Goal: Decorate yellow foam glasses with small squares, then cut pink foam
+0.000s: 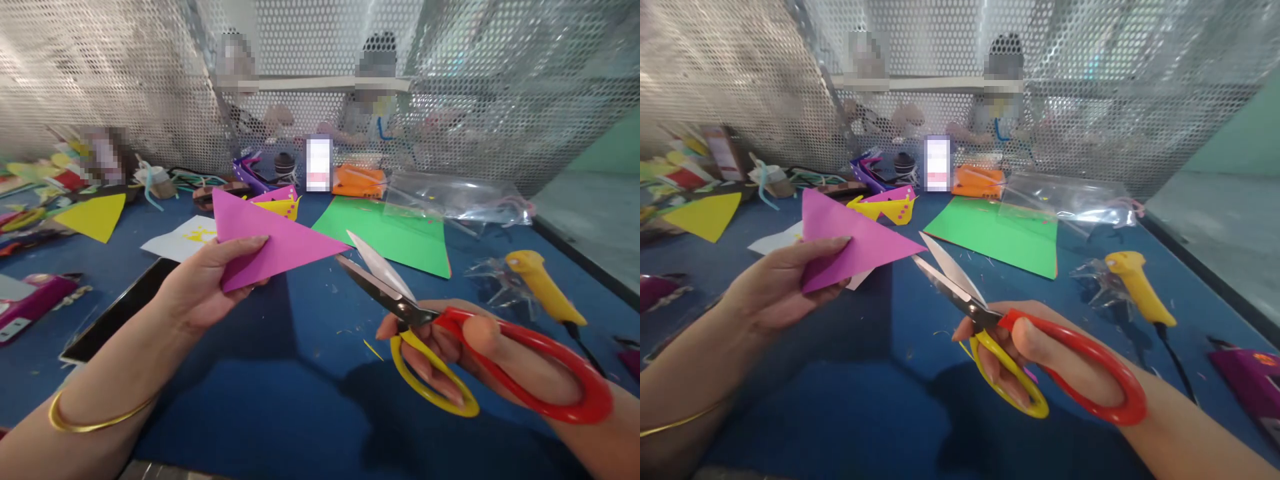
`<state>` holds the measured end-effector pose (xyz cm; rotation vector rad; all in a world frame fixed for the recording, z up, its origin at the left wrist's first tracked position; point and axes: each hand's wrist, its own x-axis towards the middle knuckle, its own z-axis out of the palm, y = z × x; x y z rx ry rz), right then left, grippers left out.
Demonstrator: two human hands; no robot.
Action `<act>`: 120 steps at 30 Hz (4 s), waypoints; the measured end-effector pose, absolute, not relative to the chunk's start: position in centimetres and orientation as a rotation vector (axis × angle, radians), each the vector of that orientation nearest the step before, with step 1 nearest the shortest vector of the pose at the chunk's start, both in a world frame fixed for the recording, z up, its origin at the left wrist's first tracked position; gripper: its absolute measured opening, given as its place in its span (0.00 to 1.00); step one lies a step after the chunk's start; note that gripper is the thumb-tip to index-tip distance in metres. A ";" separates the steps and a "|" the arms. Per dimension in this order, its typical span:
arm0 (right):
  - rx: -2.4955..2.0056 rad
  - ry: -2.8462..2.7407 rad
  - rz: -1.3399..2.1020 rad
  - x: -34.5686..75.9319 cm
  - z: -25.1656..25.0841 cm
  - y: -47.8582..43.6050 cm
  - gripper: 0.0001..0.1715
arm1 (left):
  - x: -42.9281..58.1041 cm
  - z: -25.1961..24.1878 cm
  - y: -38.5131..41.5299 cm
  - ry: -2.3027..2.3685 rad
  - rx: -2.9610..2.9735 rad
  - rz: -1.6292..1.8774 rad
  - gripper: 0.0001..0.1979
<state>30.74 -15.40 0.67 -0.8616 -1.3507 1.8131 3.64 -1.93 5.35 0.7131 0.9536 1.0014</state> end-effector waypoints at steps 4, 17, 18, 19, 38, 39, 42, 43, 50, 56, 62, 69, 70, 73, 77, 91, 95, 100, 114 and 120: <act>-0.852 -1.400 1.757 30.8 0.6 -15.4 0.37 | 4.1 4.8 -2.3 0.970 0.776 1.011 0.07; -1.034 -1.492 1.602 30.3 1.2 -15.9 0.35 | 3.8 4.4 -2.1 0.888 0.861 0.976 0.08; -1.061 -1.509 1.578 30.2 1.2 -15.9 0.36 | 3.7 4.4 -2.0 0.898 0.865 0.971 0.08; -1.081 -1.525 1.556 30.2 1.2 -16.0 0.36 | 3.7 4.4 -2.0 0.910 0.870 0.964 0.08; -1.095 -1.563 1.575 29.5 1.7 -15.9 0.40 | 3.4 4.1 -1.5 1.005 0.890 0.938 0.12; -1.087 -1.575 1.575 29.5 1.7 -15.9 0.39 | 3.4 4.0 -1.5 0.995 0.885 0.940 0.12; -1.072 -1.582 1.574 29.4 1.8 -16.0 0.37 | 3.4 4.0 -1.5 0.977 0.871 0.947 0.12; -1.065 -1.575 1.579 29.4 1.9 -16.0 0.38 | 3.5 3.9 -1.5 0.971 0.872 0.952 0.13; -1.030 -1.522 1.643 29.1 2.0 -16.3 0.41 | 3.0 3.6 -1.3 0.876 0.924 0.919 0.12; -1.068 -1.561 1.593 29.2 1.7 -16.4 0.40 | 2.9 3.7 -1.4 0.860 0.949 0.917 0.11; -1.150 -1.569 1.561 29.0 1.9 -16.6 0.39 | 2.9 2.9 -0.7 0.830 0.943 0.961 0.17; -1.116 -1.565 1.565 28.9 2.0 -16.5 0.37 | 2.9 2.7 -0.6 0.822 0.944 0.962 0.19; -1.097 -1.575 1.561 28.9 2.0 -16.4 0.36 | 2.9 2.7 -0.7 0.820 0.944 0.964 0.18; -1.062 -1.579 1.560 28.9 1.8 -16.3 0.35 | 2.8 2.8 -0.7 0.816 0.942 0.962 0.17; -1.057 -1.561 1.576 28.9 1.8 -16.3 0.34 | 2.7 2.8 -0.6 0.817 0.950 0.948 0.17; -1.185 -1.417 1.570 28.1 2.4 -16.8 0.34 | 2.6 2.6 -0.6 0.842 0.965 0.919 0.13; -1.180 -1.440 1.565 28.1 2.4 -16.7 0.34 | 2.7 2.4 -0.5 0.834 0.951 0.930 0.14; -1.203 -1.446 1.566 28.0 2.6 -16.7 0.33 | 2.8 2.6 -0.7 0.874 0.977 0.910 0.15; -1.243 -1.603 1.474 28.6 2.5 -17.0 0.42 | 2.9 3.0 -0.8 0.903 0.958 0.960 0.16; -1.216 -1.612 1.466 28.5 2.4 -17.0 0.43 | 3.0 3.0 -0.8 0.892 0.953 0.939 0.14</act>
